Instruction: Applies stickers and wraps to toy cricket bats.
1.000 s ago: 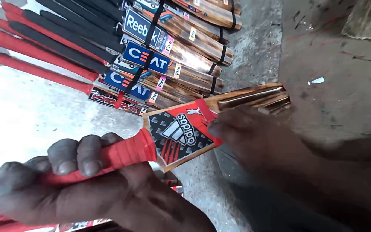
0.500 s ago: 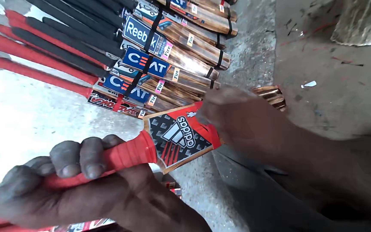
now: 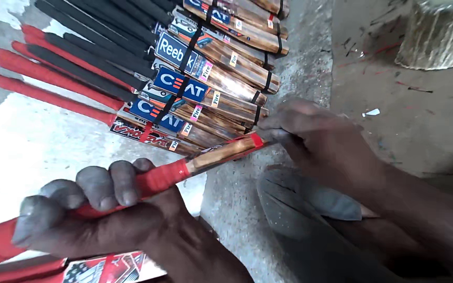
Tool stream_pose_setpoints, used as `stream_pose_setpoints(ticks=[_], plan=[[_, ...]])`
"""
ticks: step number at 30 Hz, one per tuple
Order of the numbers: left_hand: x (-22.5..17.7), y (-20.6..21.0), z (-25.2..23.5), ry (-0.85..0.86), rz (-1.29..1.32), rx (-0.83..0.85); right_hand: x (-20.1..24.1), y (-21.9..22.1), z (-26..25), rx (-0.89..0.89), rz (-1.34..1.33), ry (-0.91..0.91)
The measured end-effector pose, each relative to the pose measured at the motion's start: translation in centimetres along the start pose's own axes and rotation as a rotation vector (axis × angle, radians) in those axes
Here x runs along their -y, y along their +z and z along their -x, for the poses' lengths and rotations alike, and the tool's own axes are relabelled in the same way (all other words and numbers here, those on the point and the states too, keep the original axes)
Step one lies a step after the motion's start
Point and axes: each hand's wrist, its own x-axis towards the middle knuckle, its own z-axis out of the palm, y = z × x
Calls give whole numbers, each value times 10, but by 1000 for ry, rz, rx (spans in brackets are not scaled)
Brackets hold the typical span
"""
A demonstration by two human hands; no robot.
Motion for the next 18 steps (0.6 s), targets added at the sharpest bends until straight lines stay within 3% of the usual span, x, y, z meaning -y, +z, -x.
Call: stream_pose_setpoints(ticks=[6, 11, 13, 15, 18], plan=[[2, 4, 3, 39, -75, -56, 10, 27, 7, 58, 48, -5], [-13, 13, 8, 7, -192, -190, 1, 7, 35, 199, -17, -97], [-29, 11, 11, -56, -167, -256, -10, -6, 42, 160, -167, 21], [-42, 5, 12, -142, -185, -211, -15, -15, 42, 116, -250, 158], [-31, 10, 8, -187, -179, -118, -12, -16, 26, 88, -219, 179]])
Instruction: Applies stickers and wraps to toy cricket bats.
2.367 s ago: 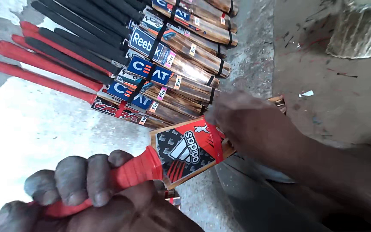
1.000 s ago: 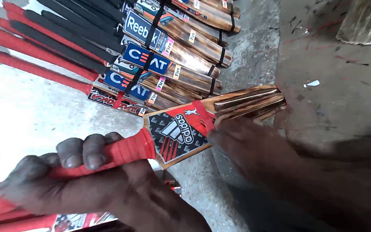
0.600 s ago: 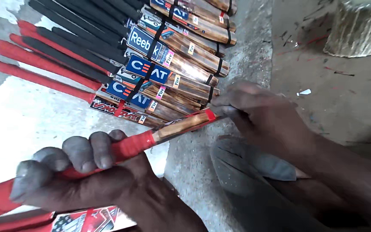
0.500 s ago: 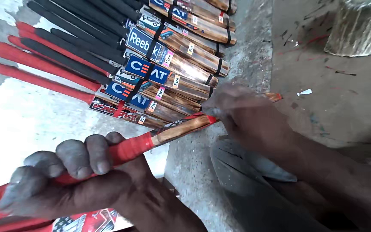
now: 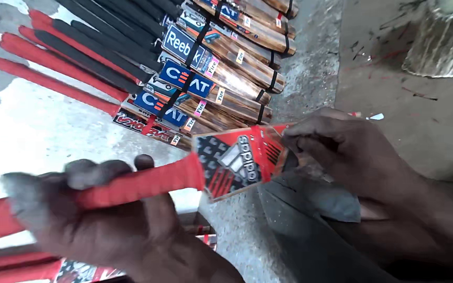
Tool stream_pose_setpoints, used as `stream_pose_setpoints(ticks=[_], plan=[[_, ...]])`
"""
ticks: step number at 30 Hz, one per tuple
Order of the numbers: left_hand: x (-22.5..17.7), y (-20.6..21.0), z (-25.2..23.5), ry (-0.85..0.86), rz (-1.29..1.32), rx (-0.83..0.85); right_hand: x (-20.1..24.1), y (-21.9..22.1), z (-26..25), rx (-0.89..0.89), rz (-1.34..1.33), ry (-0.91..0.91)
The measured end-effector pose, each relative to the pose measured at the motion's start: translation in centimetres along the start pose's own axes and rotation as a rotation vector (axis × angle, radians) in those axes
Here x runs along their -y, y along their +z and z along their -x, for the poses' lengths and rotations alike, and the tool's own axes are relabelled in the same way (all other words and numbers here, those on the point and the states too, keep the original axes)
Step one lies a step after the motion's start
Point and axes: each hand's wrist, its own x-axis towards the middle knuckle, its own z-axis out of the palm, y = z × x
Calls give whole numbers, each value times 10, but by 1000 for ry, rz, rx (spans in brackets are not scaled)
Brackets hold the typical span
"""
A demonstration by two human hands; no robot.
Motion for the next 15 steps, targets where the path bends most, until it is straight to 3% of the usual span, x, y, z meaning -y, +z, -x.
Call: stream_pose_setpoints(ticks=[4, 8, 11, 15], plan=[[10, 1, 1, 99, 27, -33, 6, 15, -33, -11, 129, -154], [8, -11, -2, 120, 53, 48, 10, 23, -60, 148, 243, -180], [7, -17, -4, 99, 7, 47, 17, 37, -38, 154, 288, -182], [10, -27, -5, 96, -1, 21, 18, 59, 36, 163, 275, -285]])
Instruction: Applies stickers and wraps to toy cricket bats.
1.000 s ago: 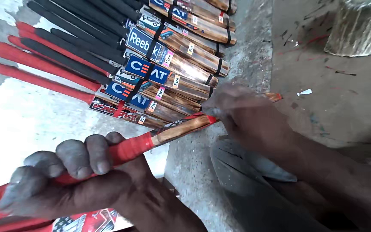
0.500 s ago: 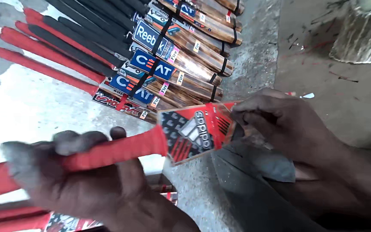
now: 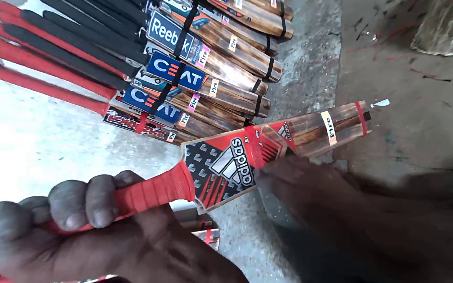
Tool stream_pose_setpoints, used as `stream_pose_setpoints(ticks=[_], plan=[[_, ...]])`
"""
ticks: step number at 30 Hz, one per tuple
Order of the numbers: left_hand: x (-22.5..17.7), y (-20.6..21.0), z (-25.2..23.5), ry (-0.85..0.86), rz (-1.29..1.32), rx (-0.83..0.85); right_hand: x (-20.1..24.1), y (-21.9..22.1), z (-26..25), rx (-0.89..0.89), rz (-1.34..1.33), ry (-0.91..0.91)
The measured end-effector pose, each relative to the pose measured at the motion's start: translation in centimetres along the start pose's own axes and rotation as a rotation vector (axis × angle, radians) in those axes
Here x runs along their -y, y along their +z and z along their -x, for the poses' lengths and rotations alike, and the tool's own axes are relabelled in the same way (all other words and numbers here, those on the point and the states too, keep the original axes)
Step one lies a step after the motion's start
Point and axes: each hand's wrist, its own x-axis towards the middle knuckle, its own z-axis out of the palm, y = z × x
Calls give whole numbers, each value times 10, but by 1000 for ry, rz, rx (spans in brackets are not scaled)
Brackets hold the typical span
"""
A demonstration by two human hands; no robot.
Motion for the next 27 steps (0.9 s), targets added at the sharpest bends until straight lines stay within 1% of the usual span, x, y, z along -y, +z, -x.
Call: stream_pose_setpoints(ticks=[1, 3, 6, 8, 9, 10, 12, 14, 15, 17, 19, 21, 22, 24, 26, 27], plan=[[0, -1, 1, -6, 23, 10, 0, 1, 11, 20, -13, -17], [0, -3, 4, -27, 71, 46, -9, -10, 13, -1, -63, 28], [-5, -3, 9, -28, 79, 85, -27, -38, -26, -98, -5, 106], [-6, 0, 8, -17, 98, 130, -30, -40, -49, -57, 81, 150], [-6, 2, 8, -14, 109, 143, -26, -36, -53, -23, 99, 170], [-5, 4, 8, -14, 117, 147, -21, -27, -49, -22, 111, 171], [-3, 3, 8, -11, 109, 122, -4, -4, -20, -63, 116, 137], [1, -2, 6, -2, 112, 121, 1, 2, 7, -12, 79, 64], [2, -4, 5, -2, 127, 137, -2, -1, 10, 4, 51, 58], [0, -4, 6, 8, 134, 163, -15, -21, -8, -38, 15, 97], [-4, 2, 8, 21, 130, 188, -25, -39, -40, -87, 33, 115], [-5, 9, 8, 34, 147, 210, -23, -40, -59, -44, 72, 152], [-4, 11, 8, 31, 158, 206, -20, -34, -58, -26, 76, 150], [-2, 7, 8, 13, 178, 186, -15, -19, -40, -35, 80, 90], [-1, 2, 6, -4, 189, 178, -18, -13, -21, 19, -3, 21], [0, 2, 6, 2, 184, 181, -22, -17, -20, 35, -45, 19]])
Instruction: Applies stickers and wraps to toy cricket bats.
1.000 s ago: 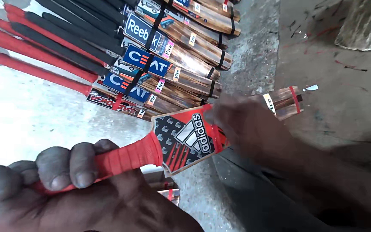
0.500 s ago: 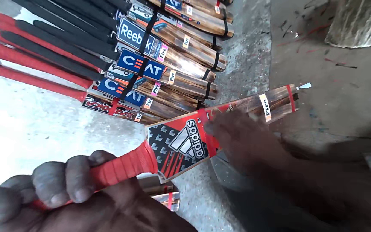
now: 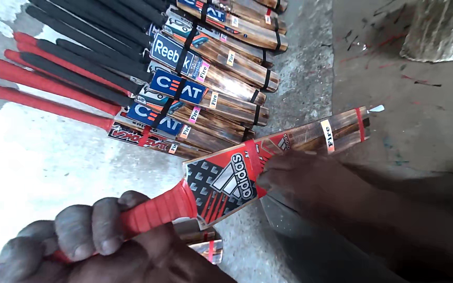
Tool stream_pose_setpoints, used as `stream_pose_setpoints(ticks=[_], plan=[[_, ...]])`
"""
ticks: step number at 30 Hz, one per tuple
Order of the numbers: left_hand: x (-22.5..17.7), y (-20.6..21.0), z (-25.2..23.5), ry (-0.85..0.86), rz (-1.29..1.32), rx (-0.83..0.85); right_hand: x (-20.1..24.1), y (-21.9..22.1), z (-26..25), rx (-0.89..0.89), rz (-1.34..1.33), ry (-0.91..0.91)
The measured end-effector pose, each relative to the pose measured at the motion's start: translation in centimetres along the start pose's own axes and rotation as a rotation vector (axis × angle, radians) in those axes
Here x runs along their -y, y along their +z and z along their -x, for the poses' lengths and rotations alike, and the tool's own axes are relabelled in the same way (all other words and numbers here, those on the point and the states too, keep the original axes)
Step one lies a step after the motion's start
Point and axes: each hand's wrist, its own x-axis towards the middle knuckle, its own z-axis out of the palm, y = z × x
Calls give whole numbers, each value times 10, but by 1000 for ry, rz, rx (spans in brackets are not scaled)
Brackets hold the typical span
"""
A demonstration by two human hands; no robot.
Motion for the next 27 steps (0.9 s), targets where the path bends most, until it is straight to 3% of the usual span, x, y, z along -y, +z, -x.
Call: stream_pose_setpoints(ticks=[4, 7, 10, 13, 15, 17, 19, 23, 27], plan=[[-2, 7, 1, 4, -47, 4, -14, -27, -35, -112, -6, 66], [-3, 7, -4, -19, -134, -64, -3, -13, -35, -68, -36, 103], [1, -3, -7, -9, -249, -172, 10, 26, 3, -89, -25, 64], [3, -5, -5, -26, -277, -241, 5, 104, 54, -276, 51, -50], [1, -9, -5, -25, -220, -213, 5, 80, 60, -236, -6, -23], [1, -11, -4, -13, -174, -168, 6, 11, 32, -101, -59, 77], [-1, -2, -2, -13, -156, -149, -9, -15, -8, -129, -26, 65], [-1, 11, -4, -44, -138, -148, -18, -13, -50, -114, 9, 44], [1, -2, -7, -1, -260, -209, 14, 28, 6, -77, 3, 44]])
